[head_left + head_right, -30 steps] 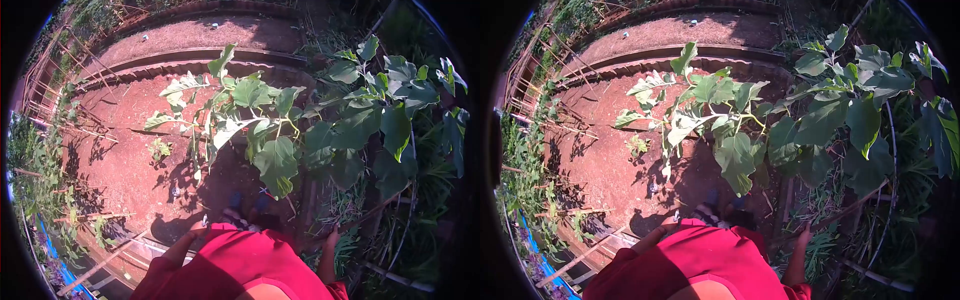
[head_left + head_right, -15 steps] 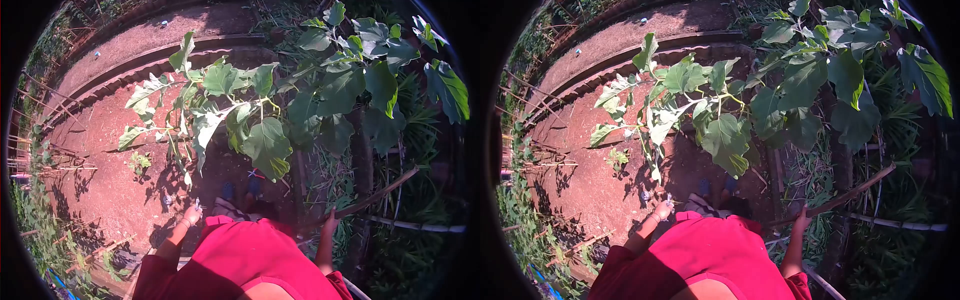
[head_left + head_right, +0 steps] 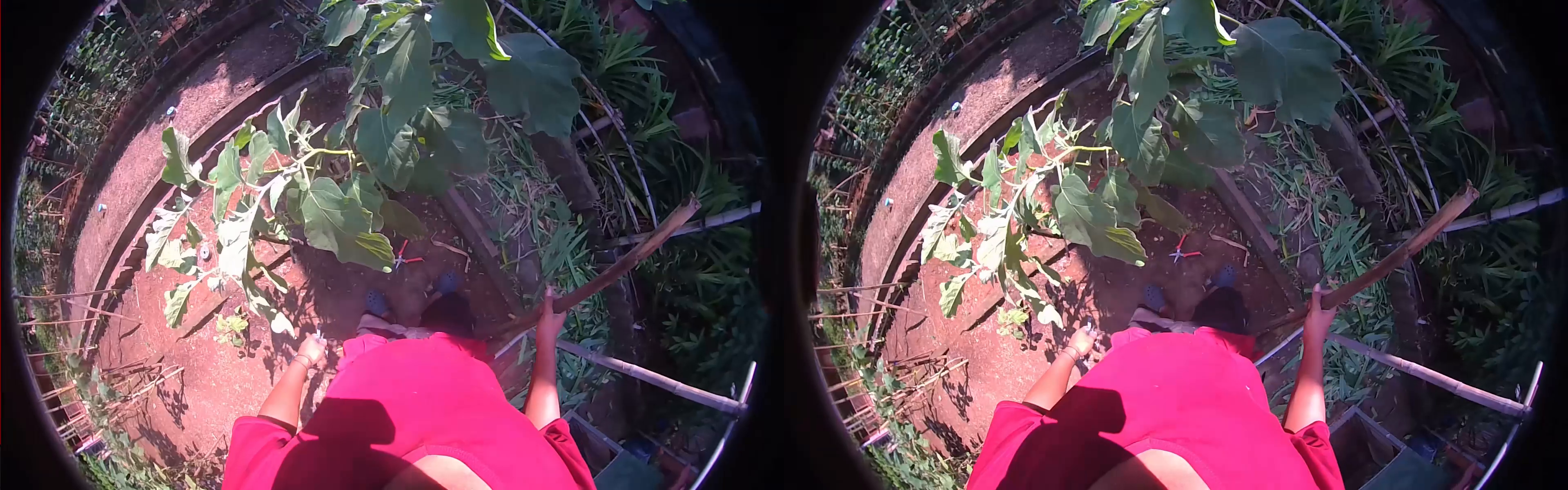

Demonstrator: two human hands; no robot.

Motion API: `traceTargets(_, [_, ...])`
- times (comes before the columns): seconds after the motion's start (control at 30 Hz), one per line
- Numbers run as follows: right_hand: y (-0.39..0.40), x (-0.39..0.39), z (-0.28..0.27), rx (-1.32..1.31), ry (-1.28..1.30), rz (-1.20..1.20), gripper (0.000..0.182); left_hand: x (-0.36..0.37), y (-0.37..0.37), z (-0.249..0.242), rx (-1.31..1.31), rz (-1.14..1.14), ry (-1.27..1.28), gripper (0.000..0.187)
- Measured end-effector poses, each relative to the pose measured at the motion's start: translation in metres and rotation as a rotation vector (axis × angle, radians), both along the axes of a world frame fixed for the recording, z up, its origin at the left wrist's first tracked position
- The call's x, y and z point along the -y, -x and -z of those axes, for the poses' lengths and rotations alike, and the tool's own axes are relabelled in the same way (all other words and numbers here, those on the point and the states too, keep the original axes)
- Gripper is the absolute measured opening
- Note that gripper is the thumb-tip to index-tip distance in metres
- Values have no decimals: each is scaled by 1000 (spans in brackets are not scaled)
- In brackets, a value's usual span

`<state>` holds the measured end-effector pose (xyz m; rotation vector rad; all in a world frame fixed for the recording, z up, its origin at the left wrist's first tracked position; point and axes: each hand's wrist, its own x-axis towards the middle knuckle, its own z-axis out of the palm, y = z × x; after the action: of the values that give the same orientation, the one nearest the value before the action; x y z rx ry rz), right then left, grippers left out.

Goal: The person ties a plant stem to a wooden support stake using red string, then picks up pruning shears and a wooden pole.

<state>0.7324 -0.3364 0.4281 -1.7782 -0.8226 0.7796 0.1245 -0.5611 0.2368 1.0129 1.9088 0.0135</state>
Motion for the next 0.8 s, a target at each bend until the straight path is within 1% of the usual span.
traceTargets(0.07, [-5, 4, -5, -21, 23, -9, 29, -27, -8, -23, -20, 57, 1, 33])
traceTargets(0.13, [-10, 4, -7, -18, 1, 38, 30, -30, -3, 14, -10, 104, -42, 32])
traceTargets(0.2, [-28, 4, -1, -14, 46, 18, 32, -40, -7, 28, 67, 287, -226, 33])
traceTargets(0.23, [-35, 3, -1, -19, 43, 21, 32, -34, 4, 72, 181, 310, -169, 27])
traceTargets(0.27, [-40, 1, -4, -29, 59, 10, 31, -43, -10, 90, 174, 312, -169, 27])
traceTargets(0.33, [-56, -6, -3, -48, 76, -5, 30, -58, -32, 98, -205, 1038, -48, 28])
traceTargets(0.37, [-67, -9, 0, -22, 73, -25, 29, -76, -47, 45, -210, 747, -22, 37])
traceTargets(0.43, [-86, -19, 14, -13, 68, -51, 28, -98, -86, 2, -141, 398, 33, 40])
traceTargets(0.5, [-105, -27, 25, 46, 89, -63, 28, -98, -113, 27, -189, 71, 248, 39])
traceTargets(0.53, [-113, -31, 27, 35, 92, -61, 28, -103, -122, 22, -199, 73, 251, 39])
traceTargets(0.6, [-124, -43, 34, 37, 81, -77, 28, -124, -146, -4, -267, 789, -200, 34])
traceTargets(0.63, [-133, -48, 35, 30, 82, -66, 28, -141, -171, -36, -9, 320, -148, 33])
traceTargets(0.67, [-140, -54, 33, 15, 96, -92, 28, -149, -185, -33, 150, 63, -82, 32])
traceTargets(0.73, [-153, -64, 26, -3, 116, -110, 28, -160, -206, -33, 155, -57, -94, 34])
traceTargets(0.8, [-167, -75, 5, -107, 176, -135, 28, -181, -234, -49, 70, -56, -65, 36])
